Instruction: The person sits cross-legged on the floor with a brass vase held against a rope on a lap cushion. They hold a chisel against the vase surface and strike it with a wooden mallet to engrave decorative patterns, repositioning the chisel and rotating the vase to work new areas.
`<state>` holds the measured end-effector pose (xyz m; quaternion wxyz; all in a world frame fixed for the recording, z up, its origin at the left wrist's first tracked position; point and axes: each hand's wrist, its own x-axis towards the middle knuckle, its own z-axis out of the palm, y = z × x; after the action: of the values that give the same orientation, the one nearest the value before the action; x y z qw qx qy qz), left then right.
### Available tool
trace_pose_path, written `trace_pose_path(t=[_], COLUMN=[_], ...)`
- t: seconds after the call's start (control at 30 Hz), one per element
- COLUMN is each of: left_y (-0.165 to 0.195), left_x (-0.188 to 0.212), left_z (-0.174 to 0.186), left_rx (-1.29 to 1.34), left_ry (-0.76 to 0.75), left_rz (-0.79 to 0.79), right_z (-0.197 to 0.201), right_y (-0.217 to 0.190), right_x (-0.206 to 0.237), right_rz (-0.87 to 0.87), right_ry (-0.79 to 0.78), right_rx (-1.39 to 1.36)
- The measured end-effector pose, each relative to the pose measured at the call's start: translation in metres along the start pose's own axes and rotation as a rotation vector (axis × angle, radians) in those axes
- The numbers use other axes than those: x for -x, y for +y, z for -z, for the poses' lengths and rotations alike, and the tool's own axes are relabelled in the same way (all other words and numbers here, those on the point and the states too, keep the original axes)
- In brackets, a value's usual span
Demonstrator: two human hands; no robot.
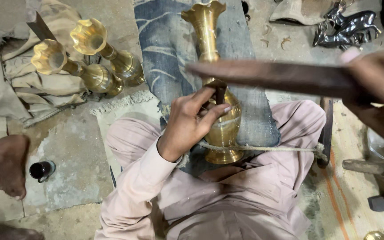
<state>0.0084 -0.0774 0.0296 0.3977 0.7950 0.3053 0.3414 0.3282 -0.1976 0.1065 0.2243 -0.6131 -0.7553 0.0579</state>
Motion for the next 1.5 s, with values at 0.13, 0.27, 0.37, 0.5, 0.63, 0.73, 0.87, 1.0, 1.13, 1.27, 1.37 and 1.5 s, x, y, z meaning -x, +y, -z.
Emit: trace_pose_path(t=[0.13, 0.27, 0.37, 0.5, 0.63, 0.73, 0.87, 1.0, 1.13, 1.27, 1.37, 1.5], left_y=[-0.002, -0.006, -0.008, -0.007, -0.004, -0.004, -0.002, -0.001, 0.003, 0.004, 0.004, 0.001], left_x=[0.002, 0.005, 0.006, 0.005, 0.006, 0.007, 0.013, 0.017, 0.021, 0.020, 0.020, 0.021], left_z=[-0.002, -0.004, -0.004, -0.003, -0.002, 0.000, -0.003, -0.006, -0.005, -0.004, -0.003, -0.005], left_rx=[0.026, -0.027, 0.000, 0.020, 0.040, 0.014, -0.026, -0.057, -0.102, 0.021, -0.014, -0.044], left_ry=[0.022, -0.001, 0.039, -0.005, 0.010, 0.000, 0.033, 0.062, 0.043, 0.053, 0.038, 0.034], left_rz=[-0.027, -0.074, -0.091, -0.036, -0.015, -0.045, -0.115, -0.154, -0.148, -0.200, -0.176, -0.131], right_z=[-0.008, -0.010, -0.004, -0.007, -0.007, -0.006, -0.007, -0.011, -0.011, -0.008, -0.008, -0.010], right_y=[-0.004, -0.007, -0.006, 0.006, 0.013, 0.014, 0.015, 0.013, 0.007, 0.002, 0.000, 0.000], right_x=[0.003, 0.006, 0.005, -0.004, 0.004, 0.011, 0.012, 0.012, 0.018, 0.019, 0.016, 0.013], right_rz=[-0.020, -0.131, -0.149, 0.017, -0.046, 0.108, -0.050, -0.026, -0.129, 0.127, 0.003, 0.092], right_ry=[0.020, 0.029, 0.009, 0.017, -0.003, -0.125, 0.013, 0.011, 0.098, -0.058, 0.002, -0.029], right_rx=[0.158, 0.047, -0.072, 0.294, 0.128, 0.391, 0.203, 0.238, 0.061, 0.462, 0.305, 0.369])
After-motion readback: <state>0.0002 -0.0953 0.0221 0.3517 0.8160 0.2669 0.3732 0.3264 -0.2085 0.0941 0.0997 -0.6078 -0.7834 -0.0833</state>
